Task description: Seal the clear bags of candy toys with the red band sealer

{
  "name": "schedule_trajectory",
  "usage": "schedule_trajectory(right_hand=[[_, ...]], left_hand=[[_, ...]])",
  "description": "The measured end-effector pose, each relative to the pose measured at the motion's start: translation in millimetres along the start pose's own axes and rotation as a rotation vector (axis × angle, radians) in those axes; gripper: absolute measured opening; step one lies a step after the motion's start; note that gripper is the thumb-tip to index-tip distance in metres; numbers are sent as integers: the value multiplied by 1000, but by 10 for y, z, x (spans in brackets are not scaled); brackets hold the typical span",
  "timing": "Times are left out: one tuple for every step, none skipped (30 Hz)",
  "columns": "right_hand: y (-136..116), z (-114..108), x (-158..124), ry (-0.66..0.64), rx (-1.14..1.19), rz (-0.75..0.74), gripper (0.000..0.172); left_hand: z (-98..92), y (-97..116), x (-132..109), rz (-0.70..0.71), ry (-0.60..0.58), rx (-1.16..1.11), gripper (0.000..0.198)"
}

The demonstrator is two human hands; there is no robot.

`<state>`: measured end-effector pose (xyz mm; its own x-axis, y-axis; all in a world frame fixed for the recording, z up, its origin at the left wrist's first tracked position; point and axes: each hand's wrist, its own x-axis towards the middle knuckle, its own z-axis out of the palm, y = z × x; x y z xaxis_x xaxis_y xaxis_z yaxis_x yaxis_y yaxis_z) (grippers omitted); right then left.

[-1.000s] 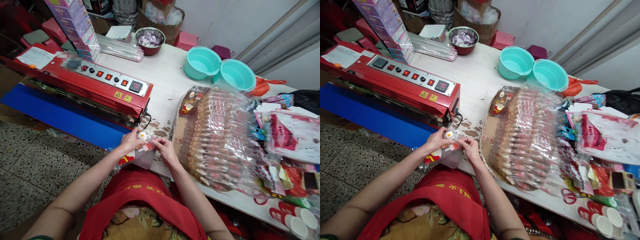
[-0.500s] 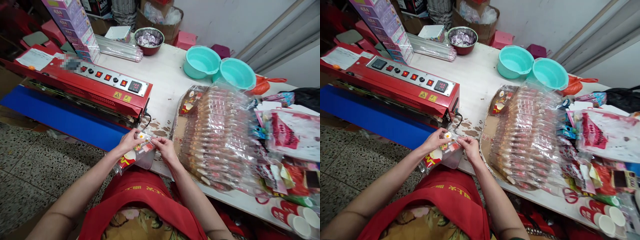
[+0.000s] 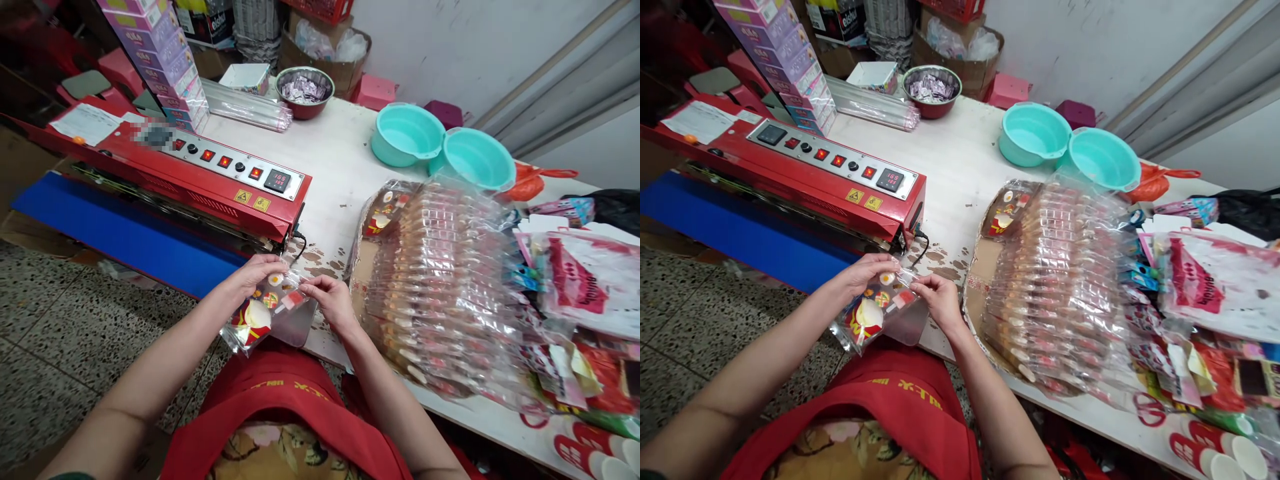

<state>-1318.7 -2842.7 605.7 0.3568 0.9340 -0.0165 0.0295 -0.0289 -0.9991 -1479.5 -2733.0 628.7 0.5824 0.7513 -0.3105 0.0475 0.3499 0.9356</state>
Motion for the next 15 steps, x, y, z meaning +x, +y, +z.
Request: schedule_trajectory(right_hand=[[-8, 0, 27, 3, -8, -1, 27], [-16, -3, 58, 5, -10, -4, 28], [-25, -9, 94, 7, -11, -10, 28], [-33, -18, 133, 10, -12, -15, 29], [-41, -30, 175, 14, -16, -14, 30], [-47, -43, 217, 14, -20, -4, 30], [-52, -56, 257, 11, -21, 13, 31], [-54, -68, 294, 4, -15, 35, 32], [-55, -78, 324, -4, -2, 57, 33], [-55, -83, 348, -9, 14, 72, 34], [-55, -83, 364, -7, 30, 78, 34], [-56, -77, 373, 1, 41, 73, 34], [-58, -66, 376, 12, 43, 59, 33], [-61, -49, 376, 24, 36, 39, 33], [-64, -29, 375, 33, 22, 16, 32]], left_hand=[[11, 23, 20, -12, 13, -38, 28], [26, 40, 38, -15, 33, -74, 26], [42, 51, 53, -9, 59, -110, 24], [60, 58, 66, 3, 90, -148, 24], [76, 60, 77, 14, 127, -190, 24], [90, 57, 87, 22, 168, -234, 24], [101, 49, 97, 25, 213, -275, 25], [108, 35, 108, 21, 258, -309, 26], [112, 17, 121, 13, 296, -337, 28], [114, -8, 136, 7, 323, -355, 29], [115, -36, 153, 12, 342, -364, 30], [116, -68, 172, 34, 355, -365, 30], [119, -102, 193, 74, 373, -362, 32], [122, -137, 214, 128, 397, -358, 33], [127, -169, 234, 181, 430, -352, 33]])
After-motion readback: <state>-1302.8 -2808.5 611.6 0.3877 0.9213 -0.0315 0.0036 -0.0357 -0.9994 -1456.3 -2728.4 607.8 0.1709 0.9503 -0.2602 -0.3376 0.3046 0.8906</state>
